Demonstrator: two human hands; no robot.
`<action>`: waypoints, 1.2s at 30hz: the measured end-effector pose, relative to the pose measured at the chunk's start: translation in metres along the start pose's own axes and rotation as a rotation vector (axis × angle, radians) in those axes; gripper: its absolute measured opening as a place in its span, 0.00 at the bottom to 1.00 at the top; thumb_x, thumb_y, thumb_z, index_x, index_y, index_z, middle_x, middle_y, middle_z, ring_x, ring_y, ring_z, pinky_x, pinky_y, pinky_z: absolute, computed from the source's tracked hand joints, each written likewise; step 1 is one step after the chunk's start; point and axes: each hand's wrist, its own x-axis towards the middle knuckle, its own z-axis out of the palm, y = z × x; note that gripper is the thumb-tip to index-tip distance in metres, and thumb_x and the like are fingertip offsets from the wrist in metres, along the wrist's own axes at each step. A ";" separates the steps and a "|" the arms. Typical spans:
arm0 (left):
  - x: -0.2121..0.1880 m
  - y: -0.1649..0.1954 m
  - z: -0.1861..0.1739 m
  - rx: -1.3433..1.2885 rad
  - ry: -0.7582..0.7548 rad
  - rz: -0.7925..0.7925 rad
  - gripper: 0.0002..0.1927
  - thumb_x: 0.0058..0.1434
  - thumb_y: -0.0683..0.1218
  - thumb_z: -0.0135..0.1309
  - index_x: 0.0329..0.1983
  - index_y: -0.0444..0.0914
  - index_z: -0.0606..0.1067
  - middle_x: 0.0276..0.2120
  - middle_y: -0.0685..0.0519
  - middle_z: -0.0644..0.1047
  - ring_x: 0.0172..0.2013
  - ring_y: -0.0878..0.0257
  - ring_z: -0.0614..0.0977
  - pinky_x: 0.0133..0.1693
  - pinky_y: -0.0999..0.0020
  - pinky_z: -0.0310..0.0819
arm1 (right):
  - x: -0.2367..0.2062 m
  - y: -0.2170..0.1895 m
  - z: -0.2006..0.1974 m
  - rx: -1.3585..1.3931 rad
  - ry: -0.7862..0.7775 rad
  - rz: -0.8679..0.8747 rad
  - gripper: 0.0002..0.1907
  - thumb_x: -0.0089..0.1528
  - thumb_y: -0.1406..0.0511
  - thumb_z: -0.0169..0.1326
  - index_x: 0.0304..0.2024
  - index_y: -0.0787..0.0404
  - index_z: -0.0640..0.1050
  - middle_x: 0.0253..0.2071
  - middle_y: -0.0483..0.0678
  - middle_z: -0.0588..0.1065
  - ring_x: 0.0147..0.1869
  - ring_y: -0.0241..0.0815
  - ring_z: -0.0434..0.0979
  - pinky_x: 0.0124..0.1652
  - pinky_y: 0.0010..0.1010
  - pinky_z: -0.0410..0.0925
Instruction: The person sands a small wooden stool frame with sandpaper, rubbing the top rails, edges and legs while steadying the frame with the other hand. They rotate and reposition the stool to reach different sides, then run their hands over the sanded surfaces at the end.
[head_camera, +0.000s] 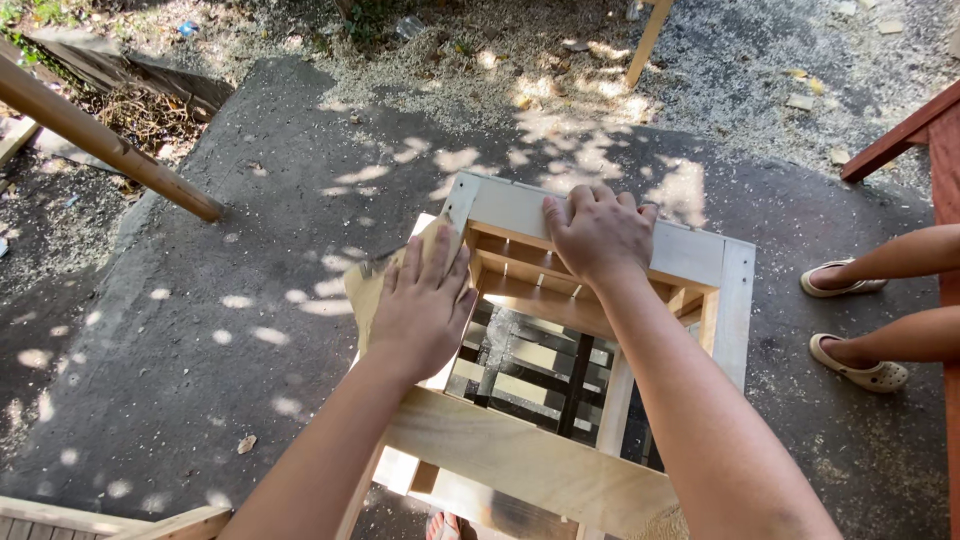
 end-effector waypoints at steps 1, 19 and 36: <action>-0.011 -0.003 0.000 0.008 -0.106 -0.018 0.34 0.71 0.64 0.26 0.78 0.55 0.44 0.77 0.56 0.31 0.75 0.49 0.33 0.70 0.50 0.30 | 0.000 0.000 0.000 -0.001 -0.037 0.025 0.33 0.70 0.40 0.30 0.48 0.51 0.79 0.50 0.48 0.77 0.52 0.48 0.75 0.53 0.48 0.61; -0.041 -0.021 0.015 -0.329 -0.085 -0.329 0.54 0.64 0.68 0.49 0.78 0.37 0.36 0.57 0.38 0.61 0.57 0.44 0.65 0.64 0.47 0.55 | -0.004 0.011 0.000 0.031 -0.031 0.026 0.30 0.70 0.42 0.30 0.44 0.52 0.77 0.49 0.48 0.77 0.50 0.49 0.75 0.52 0.46 0.61; -0.040 -0.021 0.012 -0.488 -0.166 -0.347 0.48 0.68 0.65 0.41 0.78 0.35 0.38 0.59 0.40 0.64 0.59 0.48 0.69 0.63 0.51 0.64 | 0.000 0.012 0.002 -0.003 -0.078 0.031 0.31 0.71 0.41 0.30 0.44 0.52 0.78 0.48 0.47 0.77 0.47 0.46 0.76 0.48 0.42 0.63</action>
